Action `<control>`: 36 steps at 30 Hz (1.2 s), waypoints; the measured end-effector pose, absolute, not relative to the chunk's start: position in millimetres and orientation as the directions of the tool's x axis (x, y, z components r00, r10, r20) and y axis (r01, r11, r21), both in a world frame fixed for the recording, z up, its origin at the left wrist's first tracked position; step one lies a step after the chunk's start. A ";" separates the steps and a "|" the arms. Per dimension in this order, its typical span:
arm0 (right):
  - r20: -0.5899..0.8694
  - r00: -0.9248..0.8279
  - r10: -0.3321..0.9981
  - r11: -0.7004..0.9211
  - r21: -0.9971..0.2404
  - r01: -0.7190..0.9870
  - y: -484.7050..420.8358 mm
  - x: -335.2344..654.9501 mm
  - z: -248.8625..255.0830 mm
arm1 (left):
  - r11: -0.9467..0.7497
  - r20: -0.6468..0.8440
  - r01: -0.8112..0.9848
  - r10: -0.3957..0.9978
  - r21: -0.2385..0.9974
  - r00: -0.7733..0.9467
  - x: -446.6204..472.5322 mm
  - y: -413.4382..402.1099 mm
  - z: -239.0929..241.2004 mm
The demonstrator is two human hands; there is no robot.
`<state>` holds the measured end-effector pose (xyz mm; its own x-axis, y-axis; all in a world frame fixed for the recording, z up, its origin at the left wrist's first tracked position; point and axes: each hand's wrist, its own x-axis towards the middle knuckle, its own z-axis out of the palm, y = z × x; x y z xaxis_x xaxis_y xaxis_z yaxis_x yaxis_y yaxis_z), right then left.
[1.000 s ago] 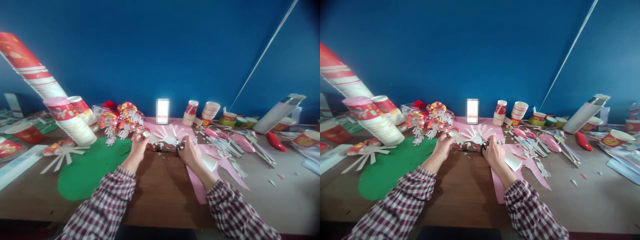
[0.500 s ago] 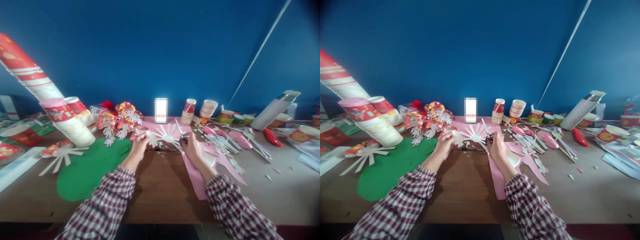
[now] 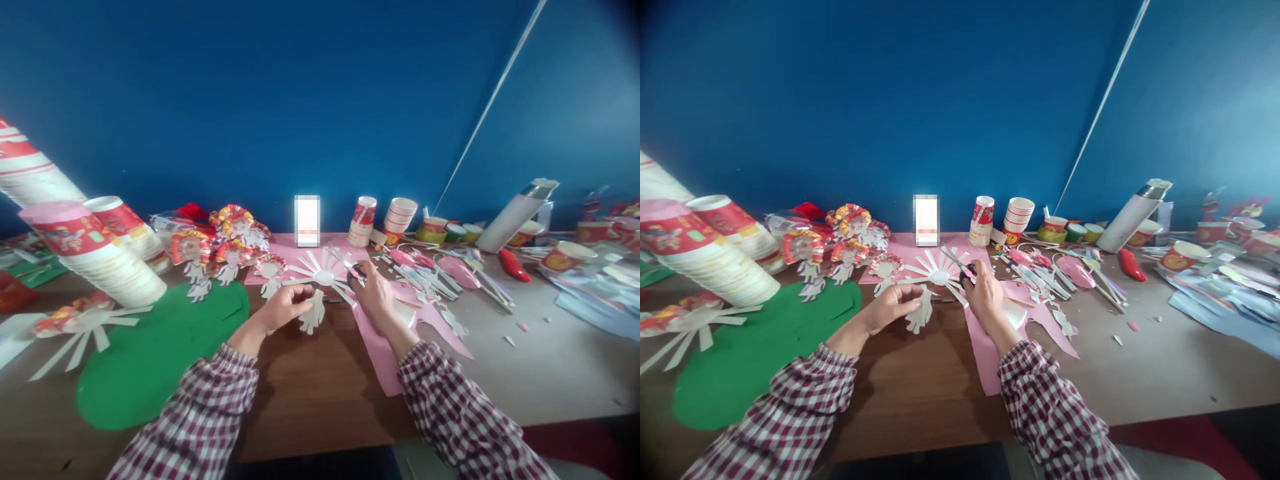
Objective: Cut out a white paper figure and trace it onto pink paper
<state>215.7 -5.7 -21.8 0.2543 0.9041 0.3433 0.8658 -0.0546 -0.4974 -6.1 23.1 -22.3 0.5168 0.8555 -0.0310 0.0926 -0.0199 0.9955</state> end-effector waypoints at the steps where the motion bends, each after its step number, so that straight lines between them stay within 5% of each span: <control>1: 0.345 0.239 0.908 -0.043 -0.489 0.871 -5.9 216.4 -21.8 | -0.055 -0.023 0.136 0.855 0.989 0.519 -5.1 22.5 -23.9; 14: 0.328 0.320 0.889 -0.195 -0.361 0.912 0.3 231.9 -16.9 | -0.410 0.006 0.486 0.769 0.772 0.639 -1.1 18.2 -22.4; 36: 0.209 0.339 0.917 -0.281 -0.266 0.922 2.2 239.7 -19.7 | -0.445 -0.005 0.589 0.795 0.674 0.607 -3.7 15.1 -18.8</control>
